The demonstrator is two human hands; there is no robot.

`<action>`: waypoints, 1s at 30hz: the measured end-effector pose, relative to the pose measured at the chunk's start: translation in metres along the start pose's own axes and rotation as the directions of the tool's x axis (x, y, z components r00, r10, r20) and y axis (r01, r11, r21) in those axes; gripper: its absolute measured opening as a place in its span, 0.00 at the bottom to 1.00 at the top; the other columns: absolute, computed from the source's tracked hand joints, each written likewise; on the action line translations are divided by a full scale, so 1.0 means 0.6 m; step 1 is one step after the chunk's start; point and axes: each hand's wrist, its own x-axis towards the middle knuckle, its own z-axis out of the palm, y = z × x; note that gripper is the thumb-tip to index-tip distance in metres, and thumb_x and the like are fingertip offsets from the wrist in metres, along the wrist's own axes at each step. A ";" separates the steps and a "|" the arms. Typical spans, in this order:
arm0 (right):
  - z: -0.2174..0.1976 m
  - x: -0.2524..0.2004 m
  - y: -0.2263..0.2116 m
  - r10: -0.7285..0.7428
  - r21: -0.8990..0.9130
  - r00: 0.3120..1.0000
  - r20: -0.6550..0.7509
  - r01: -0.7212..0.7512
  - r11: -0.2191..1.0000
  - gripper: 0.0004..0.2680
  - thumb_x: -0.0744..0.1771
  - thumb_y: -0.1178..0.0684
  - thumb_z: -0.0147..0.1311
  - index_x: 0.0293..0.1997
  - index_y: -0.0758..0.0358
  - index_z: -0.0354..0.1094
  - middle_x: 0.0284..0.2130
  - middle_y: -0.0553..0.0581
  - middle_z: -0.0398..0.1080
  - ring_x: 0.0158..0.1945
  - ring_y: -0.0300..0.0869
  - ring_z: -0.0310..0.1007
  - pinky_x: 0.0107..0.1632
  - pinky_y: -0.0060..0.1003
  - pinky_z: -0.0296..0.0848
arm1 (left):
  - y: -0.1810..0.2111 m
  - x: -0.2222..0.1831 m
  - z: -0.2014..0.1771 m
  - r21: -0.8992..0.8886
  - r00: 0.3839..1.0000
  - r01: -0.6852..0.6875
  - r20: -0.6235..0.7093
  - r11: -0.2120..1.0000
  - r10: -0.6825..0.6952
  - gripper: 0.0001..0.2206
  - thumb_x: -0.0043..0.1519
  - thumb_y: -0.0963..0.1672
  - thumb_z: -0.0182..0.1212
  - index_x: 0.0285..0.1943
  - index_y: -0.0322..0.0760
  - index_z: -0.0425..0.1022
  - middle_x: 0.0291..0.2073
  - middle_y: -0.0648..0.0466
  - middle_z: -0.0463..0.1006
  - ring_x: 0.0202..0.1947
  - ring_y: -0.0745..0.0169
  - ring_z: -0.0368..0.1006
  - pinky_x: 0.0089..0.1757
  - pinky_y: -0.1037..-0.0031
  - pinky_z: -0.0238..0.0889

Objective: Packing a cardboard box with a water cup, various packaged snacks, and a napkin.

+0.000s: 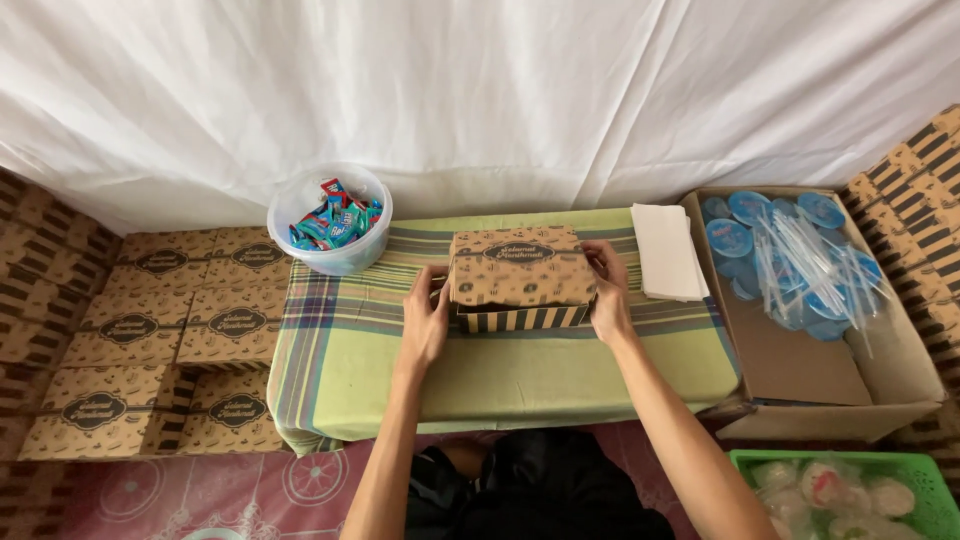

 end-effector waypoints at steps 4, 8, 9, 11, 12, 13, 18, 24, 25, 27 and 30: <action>0.007 -0.008 -0.020 0.001 0.018 1.000 0.022 -0.002 1.000 0.08 0.69 0.49 0.53 0.49 0.59 0.68 0.36 0.59 0.68 0.43 0.44 0.72 0.46 0.44 0.72 | 0.026 0.000 0.007 0.073 1.000 -0.012 0.024 0.997 0.010 0.11 0.69 0.47 0.52 0.55 0.41 0.73 0.49 0.45 0.73 0.54 0.40 0.76 0.55 0.51 0.72; 0.032 -0.017 -0.054 -0.089 -0.001 0.995 0.035 0.089 0.996 0.13 0.70 0.41 0.46 0.49 0.59 0.66 0.36 0.54 0.65 0.44 0.40 0.68 0.51 0.39 0.69 | 0.040 0.014 0.005 0.083 0.999 -0.008 0.039 0.997 0.005 0.12 0.67 0.47 0.51 0.58 0.46 0.68 0.51 0.48 0.67 0.58 0.39 0.72 0.56 0.51 0.71; 0.040 -0.021 -0.070 -0.116 -0.028 0.992 0.041 0.118 0.993 0.16 0.71 0.36 0.43 0.46 0.59 0.67 0.35 0.53 0.65 0.44 0.38 0.67 0.51 0.36 0.68 | 0.042 0.018 0.004 0.093 0.998 -0.028 0.054 0.995 0.023 0.14 0.65 0.44 0.51 0.60 0.45 0.66 0.54 0.48 0.65 0.62 0.39 0.69 0.56 0.51 0.70; 0.041 -0.023 -0.072 -0.106 -0.049 0.993 0.049 0.109 0.993 0.14 0.69 0.39 0.47 0.52 0.58 0.66 0.38 0.53 0.65 0.46 0.38 0.65 0.53 0.37 0.66 | 0.047 0.025 0.009 0.069 0.995 -0.081 0.061 0.994 0.077 0.18 0.62 0.43 0.52 0.63 0.44 0.64 0.57 0.47 0.62 0.65 0.34 0.64 0.58 0.47 0.65; 0.042 -0.025 -0.074 -0.096 -0.071 0.994 0.056 0.100 0.992 0.15 0.68 0.43 0.52 0.57 0.57 0.65 0.42 0.53 0.65 0.48 0.39 0.63 0.54 0.38 0.65 | 0.050 0.028 0.011 0.045 0.989 -0.134 0.069 0.990 0.131 0.22 0.60 0.41 0.52 0.66 0.43 0.63 0.61 0.45 0.59 0.69 0.30 0.58 0.61 0.42 0.60; 0.047 -0.028 -0.079 -0.097 -0.073 0.994 0.055 0.101 0.992 0.15 0.68 0.43 0.52 0.57 0.57 0.65 0.42 0.53 0.65 0.48 0.39 0.63 0.54 0.38 0.65 | 0.046 0.027 0.016 0.043 0.989 -0.135 0.070 0.990 0.132 0.22 0.60 0.41 0.52 0.66 0.43 0.63 0.61 0.45 0.59 0.69 0.30 0.58 0.61 0.42 0.60; 0.049 -0.031 -0.076 -0.066 -0.048 0.994 0.091 0.071 0.996 0.19 0.66 0.49 0.52 0.65 0.58 0.60 0.44 0.58 0.66 0.49 0.44 0.65 0.56 0.41 0.63 | 0.052 0.025 0.023 -0.029 0.979 -0.179 0.092 0.983 0.181 0.30 0.61 0.44 0.49 0.76 0.41 0.53 0.69 0.38 0.55 0.72 0.25 0.50 0.65 0.39 0.51; 0.057 -0.036 -0.092 -0.059 -0.057 0.993 0.105 0.065 0.996 0.18 0.66 0.51 0.51 0.65 0.58 0.59 0.41 0.55 0.64 0.45 0.40 0.62 0.53 0.37 0.61 | 0.032 0.026 0.021 -0.018 0.972 -0.214 0.094 0.977 0.214 0.31 0.63 0.48 0.50 0.79 0.46 0.51 0.68 0.38 0.57 0.70 0.23 0.54 0.64 0.39 0.54; 0.057 -0.036 -0.093 -0.059 -0.057 0.993 0.104 0.065 0.996 0.18 0.66 0.51 0.51 0.65 0.58 0.59 0.41 0.55 0.64 0.45 0.40 0.62 0.53 0.37 0.61 | 0.026 0.027 0.021 -0.019 0.972 -0.214 0.096 0.977 0.215 0.31 0.63 0.48 0.50 0.79 0.46 0.51 0.68 0.38 0.57 0.70 0.23 0.54 0.64 0.39 0.54; 0.057 -0.036 -0.094 -0.062 -0.078 0.991 0.115 0.071 0.994 0.17 0.67 0.51 0.50 0.64 0.58 0.59 0.40 0.56 0.64 0.44 0.41 0.62 0.52 0.37 0.61 | 0.015 0.029 0.022 0.018 0.969 -0.245 -0.002 0.969 0.245 0.26 0.64 0.45 0.54 0.73 0.47 0.59 0.63 0.47 0.56 0.68 0.31 0.59 0.61 0.43 0.62; 0.057 -0.033 -0.087 -0.078 -0.106 0.991 0.108 0.089 0.990 0.15 0.68 0.51 0.50 0.60 0.58 0.59 0.39 0.55 0.62 0.43 0.40 0.61 0.51 0.37 0.61 | 0.018 0.026 0.019 0.070 0.955 -0.288 -0.049 0.955 0.292 0.20 0.65 0.47 0.53 0.67 0.42 0.64 0.59 0.49 0.60 0.67 0.38 0.61 0.60 0.48 0.63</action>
